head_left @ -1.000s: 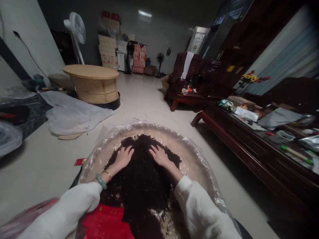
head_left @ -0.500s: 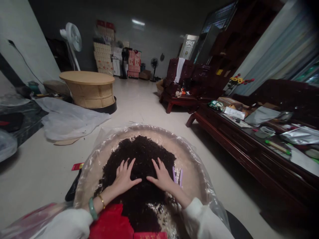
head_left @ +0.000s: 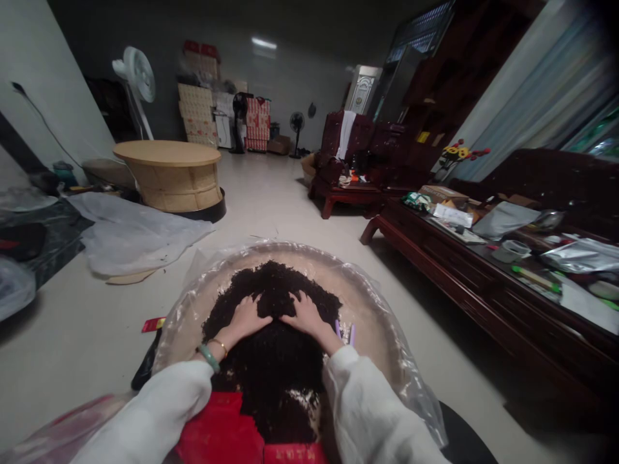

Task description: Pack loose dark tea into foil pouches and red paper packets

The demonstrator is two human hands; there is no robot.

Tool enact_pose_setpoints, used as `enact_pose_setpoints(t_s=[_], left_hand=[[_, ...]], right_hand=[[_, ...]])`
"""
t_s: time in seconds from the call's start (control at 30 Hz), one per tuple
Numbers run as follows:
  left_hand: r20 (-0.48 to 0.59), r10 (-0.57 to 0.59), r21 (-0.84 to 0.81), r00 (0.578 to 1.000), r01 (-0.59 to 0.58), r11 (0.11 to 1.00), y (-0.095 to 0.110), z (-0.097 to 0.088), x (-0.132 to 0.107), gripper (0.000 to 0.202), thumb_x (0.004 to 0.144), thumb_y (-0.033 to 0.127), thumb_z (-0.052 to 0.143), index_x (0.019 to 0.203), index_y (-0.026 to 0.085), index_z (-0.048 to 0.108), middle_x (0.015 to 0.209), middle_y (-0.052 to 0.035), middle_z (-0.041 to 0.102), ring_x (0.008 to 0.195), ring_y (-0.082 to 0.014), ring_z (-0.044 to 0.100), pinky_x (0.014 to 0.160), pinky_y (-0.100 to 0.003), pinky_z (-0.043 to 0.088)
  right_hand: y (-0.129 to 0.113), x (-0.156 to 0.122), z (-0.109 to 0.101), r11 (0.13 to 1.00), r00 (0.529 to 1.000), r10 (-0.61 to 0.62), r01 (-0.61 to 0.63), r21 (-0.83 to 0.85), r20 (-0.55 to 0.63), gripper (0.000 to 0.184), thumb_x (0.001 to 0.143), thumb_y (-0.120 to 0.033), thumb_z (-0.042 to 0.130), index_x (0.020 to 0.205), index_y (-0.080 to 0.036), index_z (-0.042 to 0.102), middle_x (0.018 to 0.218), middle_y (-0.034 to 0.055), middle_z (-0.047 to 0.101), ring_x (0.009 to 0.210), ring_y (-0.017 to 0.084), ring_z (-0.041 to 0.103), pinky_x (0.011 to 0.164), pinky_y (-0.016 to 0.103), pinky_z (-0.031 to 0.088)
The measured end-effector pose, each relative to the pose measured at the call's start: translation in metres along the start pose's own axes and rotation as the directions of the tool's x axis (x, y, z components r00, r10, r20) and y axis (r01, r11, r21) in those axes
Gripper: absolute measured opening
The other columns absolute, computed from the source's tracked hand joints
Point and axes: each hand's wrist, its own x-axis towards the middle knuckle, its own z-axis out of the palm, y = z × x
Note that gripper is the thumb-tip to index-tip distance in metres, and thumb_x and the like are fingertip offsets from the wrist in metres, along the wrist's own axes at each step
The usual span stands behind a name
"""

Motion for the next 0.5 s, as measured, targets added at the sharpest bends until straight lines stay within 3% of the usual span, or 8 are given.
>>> enact_pose_setpoints(t_s=[0.17, 0.27, 0.37, 0.5], left_hand=[[0.062, -0.029, 0.107, 0.998, 0.022, 0.994, 0.001, 0.008, -0.033, 0.07, 0.067, 0.039, 0.067, 0.132, 0.021, 0.049, 0.132, -0.0154, 0.054, 0.12, -0.0353, 0.048, 0.099, -0.046, 0.04], [0.054, -0.073, 0.147, 0.996, 0.065, 0.987, 0.006, 0.008, -0.022, 0.066, 0.073, 0.035, 0.061, 0.135, 0.02, 0.045, 0.139, -0.0189, 0.046, 0.124, -0.037, 0.044, 0.097, -0.05, 0.04], [0.04, -0.126, 0.156, 0.991, 0.119, 0.981, 0.011, 0.006, -0.004, 0.066, 0.078, 0.034, 0.057, 0.138, 0.013, 0.04, 0.134, -0.0246, 0.047, 0.118, -0.0386, 0.048, 0.092, -0.051, 0.042], [0.076, -0.092, 0.109, 0.993, 0.083, 0.991, 0.015, 0.001, -0.001, 0.056, 0.076, 0.021, 0.059, 0.13, 0.014, 0.048, 0.12, -0.0174, 0.058, 0.11, -0.0285, 0.057, 0.093, -0.038, 0.044]], right_hand=[[0.003, -0.03, 0.021, 0.994, 0.998, -0.065, 0.067, -0.081, 0.026, 0.073, 0.073, -0.045, 0.072, 0.138, -0.023, 0.045, 0.151, 0.0189, 0.03, 0.134, 0.042, 0.034, 0.1, 0.056, 0.036], [-0.002, -0.019, 0.02, 0.991, 1.0, -0.012, 0.014, -0.135, 0.016, 0.07, 0.076, -0.036, 0.071, 0.139, -0.023, 0.043, 0.153, 0.0186, 0.026, 0.136, 0.04, 0.031, 0.1, 0.054, 0.037], [-0.007, -0.003, 0.014, 0.985, 0.998, 0.055, -0.06, -0.163, -0.037, 0.069, 0.078, -0.028, 0.07, 0.141, -0.022, 0.041, 0.154, 0.0195, 0.023, 0.135, 0.039, 0.032, 0.099, 0.053, 0.038], [-0.008, -0.005, 0.01, 0.992, 0.999, 0.052, -0.054, -0.118, -0.014, 0.069, 0.074, -0.016, 0.07, 0.137, -0.026, 0.045, 0.149, 0.0173, 0.032, 0.125, 0.035, 0.044, 0.093, 0.049, 0.045]])
